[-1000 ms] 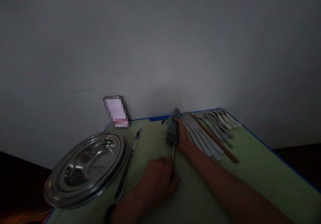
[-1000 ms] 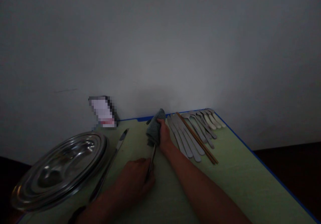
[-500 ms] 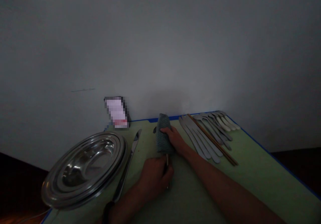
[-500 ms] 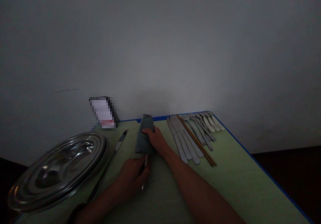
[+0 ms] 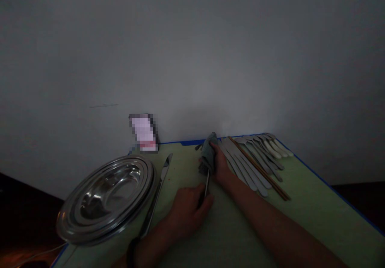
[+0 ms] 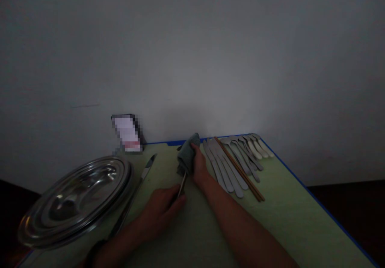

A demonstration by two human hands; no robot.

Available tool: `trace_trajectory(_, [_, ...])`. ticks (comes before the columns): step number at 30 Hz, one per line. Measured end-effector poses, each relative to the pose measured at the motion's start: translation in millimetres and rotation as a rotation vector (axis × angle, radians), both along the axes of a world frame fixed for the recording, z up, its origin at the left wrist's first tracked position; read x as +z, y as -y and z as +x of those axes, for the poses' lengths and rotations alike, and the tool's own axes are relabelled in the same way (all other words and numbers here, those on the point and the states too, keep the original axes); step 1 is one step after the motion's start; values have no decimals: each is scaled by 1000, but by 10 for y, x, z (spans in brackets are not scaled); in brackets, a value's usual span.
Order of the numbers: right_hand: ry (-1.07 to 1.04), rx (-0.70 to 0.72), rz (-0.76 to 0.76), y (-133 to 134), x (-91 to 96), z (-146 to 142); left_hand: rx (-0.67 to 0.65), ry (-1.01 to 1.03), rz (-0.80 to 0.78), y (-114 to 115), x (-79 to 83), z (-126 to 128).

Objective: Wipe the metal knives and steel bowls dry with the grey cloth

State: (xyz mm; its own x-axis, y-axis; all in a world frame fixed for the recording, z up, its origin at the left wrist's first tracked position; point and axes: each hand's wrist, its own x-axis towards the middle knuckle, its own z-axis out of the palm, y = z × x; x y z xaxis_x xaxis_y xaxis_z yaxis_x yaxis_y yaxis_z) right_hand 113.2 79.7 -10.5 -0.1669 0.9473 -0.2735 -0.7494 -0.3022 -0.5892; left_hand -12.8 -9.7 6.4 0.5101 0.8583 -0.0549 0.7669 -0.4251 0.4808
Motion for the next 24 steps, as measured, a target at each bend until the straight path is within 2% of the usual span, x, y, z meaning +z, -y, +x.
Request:
trace_trajectory(5, [-21,-12,-12,25,39,16,-3,86,-24,15,12,-16])
trace_trajectory(8, [105,-24,39,18,10,11,17,213,-83,1,-10,-34])
trace_trajectory(12, [299,-140,145,19,-35,-36,110,364,-186,-54,-81,-37])
trace_trajectory(15, [336,-148,165,30,-46,-78,201,383,-186,-85,-122,-19])
trace_trajectory(18, [332,-150,150,23,-52,-92,233,410,-196,-87,-118,2])
trace_trajectory(24, [192,-67,79,0,-30,-45,196,445,-253,-48,-39,13])
